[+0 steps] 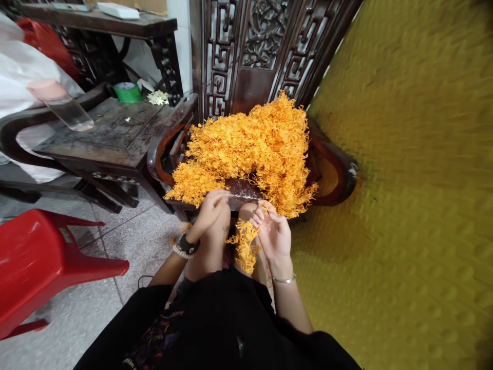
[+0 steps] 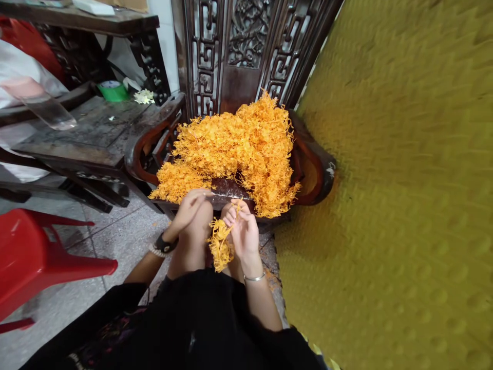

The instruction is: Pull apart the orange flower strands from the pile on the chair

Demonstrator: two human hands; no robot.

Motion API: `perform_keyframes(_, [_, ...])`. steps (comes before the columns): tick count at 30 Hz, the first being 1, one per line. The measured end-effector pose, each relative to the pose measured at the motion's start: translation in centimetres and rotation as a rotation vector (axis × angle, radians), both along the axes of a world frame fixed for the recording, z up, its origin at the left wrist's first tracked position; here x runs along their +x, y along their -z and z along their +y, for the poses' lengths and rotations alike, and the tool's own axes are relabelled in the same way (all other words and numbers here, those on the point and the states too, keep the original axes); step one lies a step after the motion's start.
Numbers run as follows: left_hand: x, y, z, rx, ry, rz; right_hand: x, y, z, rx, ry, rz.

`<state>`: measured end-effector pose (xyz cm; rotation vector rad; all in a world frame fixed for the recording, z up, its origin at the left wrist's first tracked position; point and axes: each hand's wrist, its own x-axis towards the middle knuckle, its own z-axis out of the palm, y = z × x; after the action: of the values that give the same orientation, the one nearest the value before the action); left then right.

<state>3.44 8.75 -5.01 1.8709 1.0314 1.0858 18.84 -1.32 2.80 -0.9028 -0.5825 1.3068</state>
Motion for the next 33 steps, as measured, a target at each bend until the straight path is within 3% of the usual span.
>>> perform_keyframes(2, [1.0, -0.6, -3.0, -0.171, 0.266, -0.137, -0.2, -0.4, 0.1, 0.032, 0.01, -0.053])
perform_keyframes(4, [1.6, -1.5, -5.3, -0.344, 0.351, -0.242, -0.4, -0.7, 0.1, 0.062, 0.033, -0.09])
perform_keyframes(10, [1.1, -4.2, -7.8, -0.379, 0.225, -0.32, -0.6, -1.3, -0.5, 0.128, 0.045, -0.088])
perform_keyframes(19, [-0.5, -4.6, -7.9, -0.572, 0.093, -0.609, 1.4, -0.5, -1.4, 0.074, 0.212, -0.305])
perform_keyframes(21, [-0.5, -5.0, -8.0, -0.588, 0.087, -0.625, 1.7, -0.2, -1.7, 0.071, 0.13, -0.44])
perform_keyframes(24, [-0.3, -5.5, -8.3, -0.58, 0.052, -0.604, 1.2, 0.2, -2.5, 0.073, -0.161, -0.681])
perform_keyframes(28, [0.0, -5.3, -8.7, -0.556, 0.006, -0.563, -1.5, 1.3, -3.2, -0.013, -0.49, -0.678])
perform_keyframes(30, [0.0, -4.8, -8.8, -0.548, 0.0, -0.541, -2.8, 1.9, -3.3, -0.058, -0.484, -0.611])
perform_keyframes(33, [-0.1, -4.3, -9.0, -0.523, -0.016, -0.539, -4.0, 2.7, -3.2, -0.079, -0.36, -0.506])
